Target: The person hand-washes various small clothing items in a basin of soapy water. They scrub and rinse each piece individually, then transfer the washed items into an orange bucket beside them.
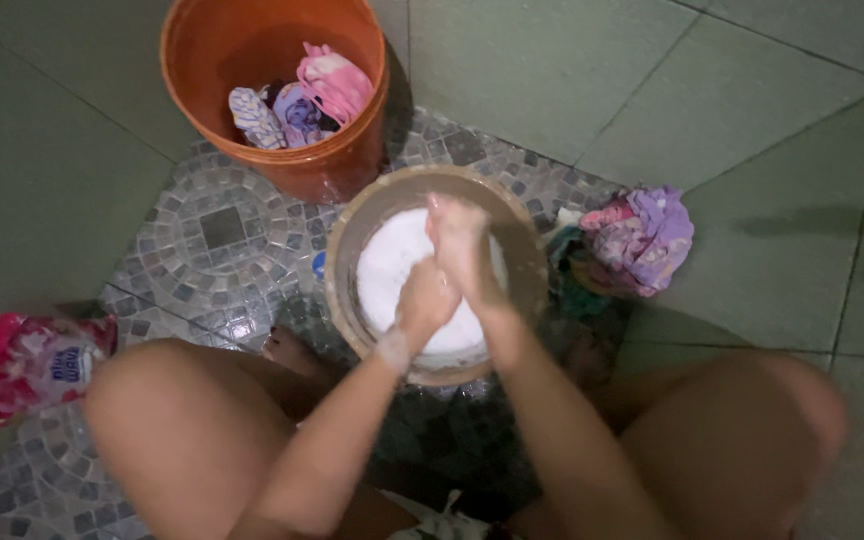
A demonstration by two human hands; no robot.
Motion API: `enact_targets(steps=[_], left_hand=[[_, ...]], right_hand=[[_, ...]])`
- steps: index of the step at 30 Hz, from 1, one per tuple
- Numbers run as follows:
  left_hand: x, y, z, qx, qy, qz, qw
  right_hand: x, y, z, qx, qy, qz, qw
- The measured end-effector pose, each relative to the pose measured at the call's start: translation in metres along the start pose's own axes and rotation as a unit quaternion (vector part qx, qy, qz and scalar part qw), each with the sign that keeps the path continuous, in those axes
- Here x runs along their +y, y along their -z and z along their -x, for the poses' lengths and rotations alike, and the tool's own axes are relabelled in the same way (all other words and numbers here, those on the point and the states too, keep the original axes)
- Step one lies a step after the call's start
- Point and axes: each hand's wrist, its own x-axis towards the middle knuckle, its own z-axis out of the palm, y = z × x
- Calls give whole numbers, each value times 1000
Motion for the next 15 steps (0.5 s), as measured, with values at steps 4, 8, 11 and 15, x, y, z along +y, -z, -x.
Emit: enact_targets(steps=[4,8,11,15], left_hand=[[-10,-8,41,-18,111,-1,994],[-16,-7,48,5,152,70,986],[-23,2,38,112,108,128,979],[-60,-2,29,70,85,168,980]], right_hand=[[50,-24,45,17,-221,-45,974],[32,-29,54,-15,-280,-195,940],[-23,-21,15,-28,-92,-80,992],[-97,-43,-102,20,123,-214,969]])
